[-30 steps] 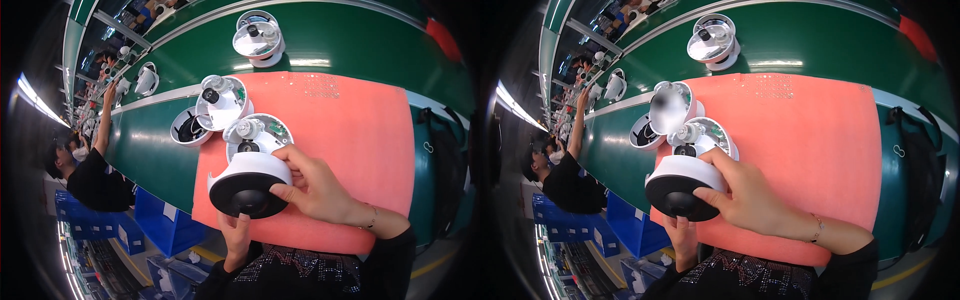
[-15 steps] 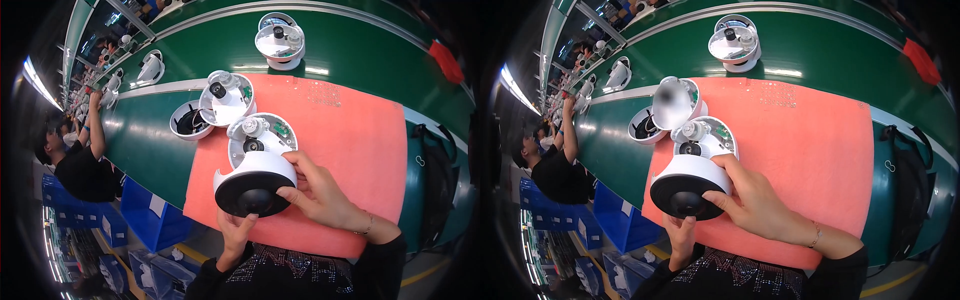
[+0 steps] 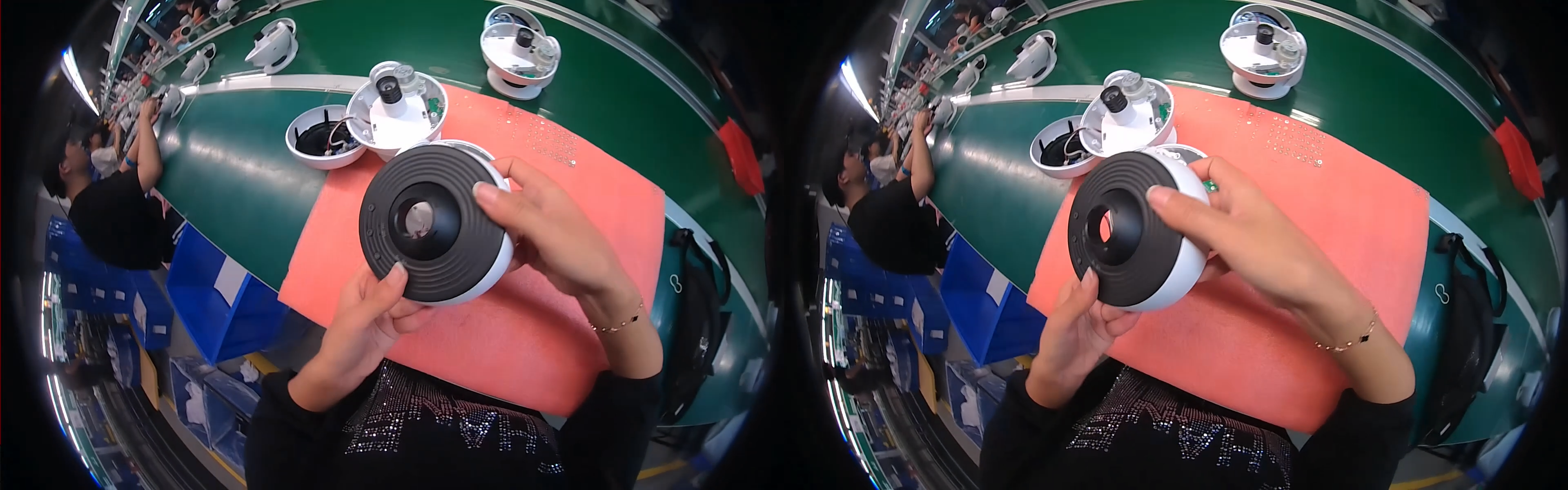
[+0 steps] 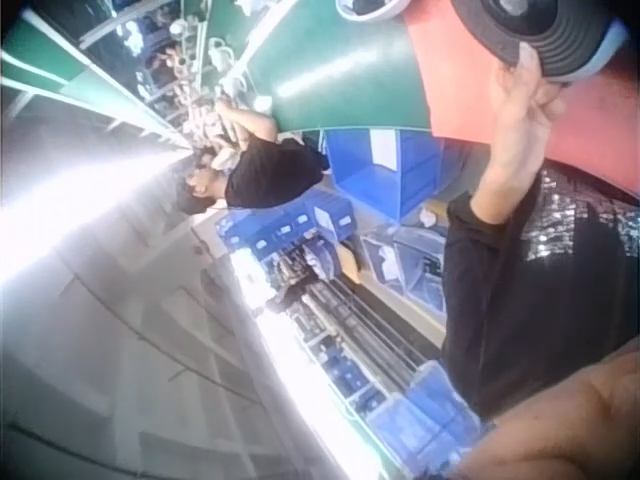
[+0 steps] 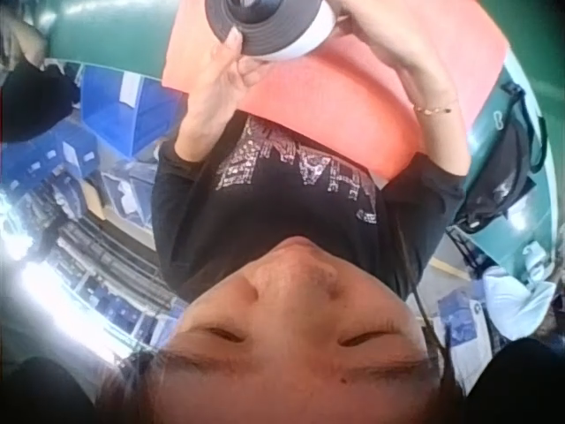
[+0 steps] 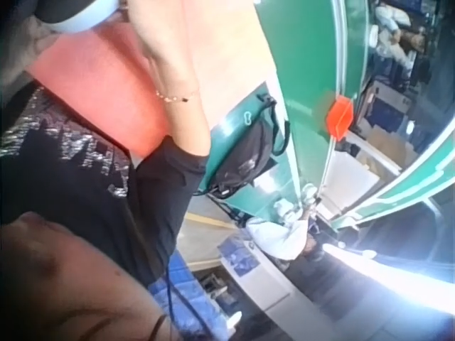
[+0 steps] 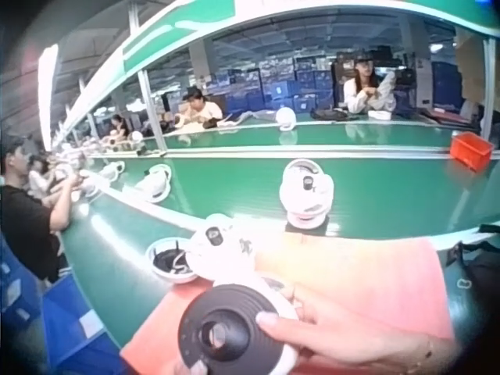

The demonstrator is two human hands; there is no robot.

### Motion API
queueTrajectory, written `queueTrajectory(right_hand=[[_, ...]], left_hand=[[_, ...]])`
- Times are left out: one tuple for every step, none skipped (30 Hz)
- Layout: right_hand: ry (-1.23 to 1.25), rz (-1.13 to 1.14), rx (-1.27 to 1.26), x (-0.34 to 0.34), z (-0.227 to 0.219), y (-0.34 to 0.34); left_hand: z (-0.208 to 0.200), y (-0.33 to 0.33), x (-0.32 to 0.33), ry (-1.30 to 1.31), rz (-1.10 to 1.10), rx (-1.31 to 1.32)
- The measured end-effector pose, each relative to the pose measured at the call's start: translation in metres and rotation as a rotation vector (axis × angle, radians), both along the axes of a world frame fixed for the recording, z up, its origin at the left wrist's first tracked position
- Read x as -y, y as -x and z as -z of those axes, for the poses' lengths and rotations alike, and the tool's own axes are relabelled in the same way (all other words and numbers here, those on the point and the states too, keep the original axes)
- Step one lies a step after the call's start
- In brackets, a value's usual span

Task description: Assembling the internal components and outer housing of security cameras on a production line.

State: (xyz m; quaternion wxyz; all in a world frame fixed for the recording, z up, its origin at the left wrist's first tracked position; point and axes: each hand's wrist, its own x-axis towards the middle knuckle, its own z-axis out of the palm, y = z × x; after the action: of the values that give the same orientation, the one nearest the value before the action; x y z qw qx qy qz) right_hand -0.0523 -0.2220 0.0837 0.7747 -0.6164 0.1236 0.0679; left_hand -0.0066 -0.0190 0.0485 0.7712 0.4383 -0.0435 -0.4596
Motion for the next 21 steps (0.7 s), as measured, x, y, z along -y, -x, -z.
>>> queueTrajectory(right_hand=[[0.005, -0.011, -0.005, 0.002, 0.002, -0.002], [0.015, -0.035, -0.005, 0.007, 0.004, -0.002], [0.028, -0.055, 0.000, 0.010, 0.004, -0.002], [0.020, -0.070, 0.012, 0.011, 0.002, 0.000], [0.048, -0.061, 0.137, 0.009, 0.005, 0.004], [0.080, -0.054, 0.259, 0.006, 0.012, 0.009], [0.189, -0.079, 0.229, 0.007, 0.004, 0.018], [0.426, -0.141, 0.303, 0.014, 0.009, 0.028], [0.586, -0.221, 0.495, 0.019, 0.017, 0.035], [0.680, -0.270, 0.628, 0.020, 0.020, 0.040], [0.674, -0.243, 0.719, 0.021, 0.027, 0.041], [0.679, -0.249, 0.716, 0.023, 0.029, 0.042], [0.698, -0.297, 0.723, 0.025, 0.032, 0.043], [0.716, -0.345, 0.729, 0.027, 0.033, 0.043], [0.694, -0.371, 0.662, 0.028, 0.031, 0.044], [0.695, -0.371, 0.655, 0.029, 0.033, 0.043], [0.690, -0.363, 0.635, 0.030, 0.036, 0.043], [0.682, -0.357, 0.618, 0.030, 0.038, 0.042], [0.637, -0.312, 0.587, 0.029, 0.038, 0.042], [0.635, -0.314, 0.582, 0.029, 0.039, 0.041], [0.615, -0.285, 0.561, 0.029, 0.039, 0.041]], left_hand=[[-0.001, -0.002, 0.001, 0.005, -0.011, -0.005], [-0.002, -0.004, 0.001, -0.005, 0.013, 0.008], [-0.003, -0.004, 0.001, -0.012, 0.042, 0.026], [0.000, -0.005, -0.002, -0.003, 0.037, 0.027], [0.007, -0.005, -0.008, -0.088, 0.059, 0.158], [0.015, -0.007, -0.011, -0.169, 0.079, 0.288], [0.012, -0.004, -0.008, -0.082, 0.002, 0.368], [0.017, -0.003, -0.011, -0.058, -0.031, 0.440], [0.022, -0.002, -0.014, -0.040, -0.064, 0.510], [0.017, -0.002, -0.014, -0.066, -0.015, 0.564], [0.023, -0.004, -0.015, -0.092, 0.011, 0.635], [0.027, -0.006, -0.015, -0.106, 0.005, 0.764], [0.029, -0.008, -0.015, -0.121, 0.000, 0.893], [0.029, -0.006, -0.013, -0.134, -0.057, 0.868], [0.029, -0.007, -0.014, -0.163, -0.055, 0.923], [0.030, -0.009, -0.015, -0.194, -0.052, 0.977], [0.031, -0.011, -0.014, -0.249, -0.058, 1.108], [0.032, -0.012, -0.013, -0.250, -0.057, 1.103], [0.033, -0.012, -0.012, -0.258, -0.068, 1.153], [0.034, -0.012, -0.011, -0.265, -0.078, 1.203], [0.033, -0.012, -0.010, -0.264, -0.075, 1.198]])
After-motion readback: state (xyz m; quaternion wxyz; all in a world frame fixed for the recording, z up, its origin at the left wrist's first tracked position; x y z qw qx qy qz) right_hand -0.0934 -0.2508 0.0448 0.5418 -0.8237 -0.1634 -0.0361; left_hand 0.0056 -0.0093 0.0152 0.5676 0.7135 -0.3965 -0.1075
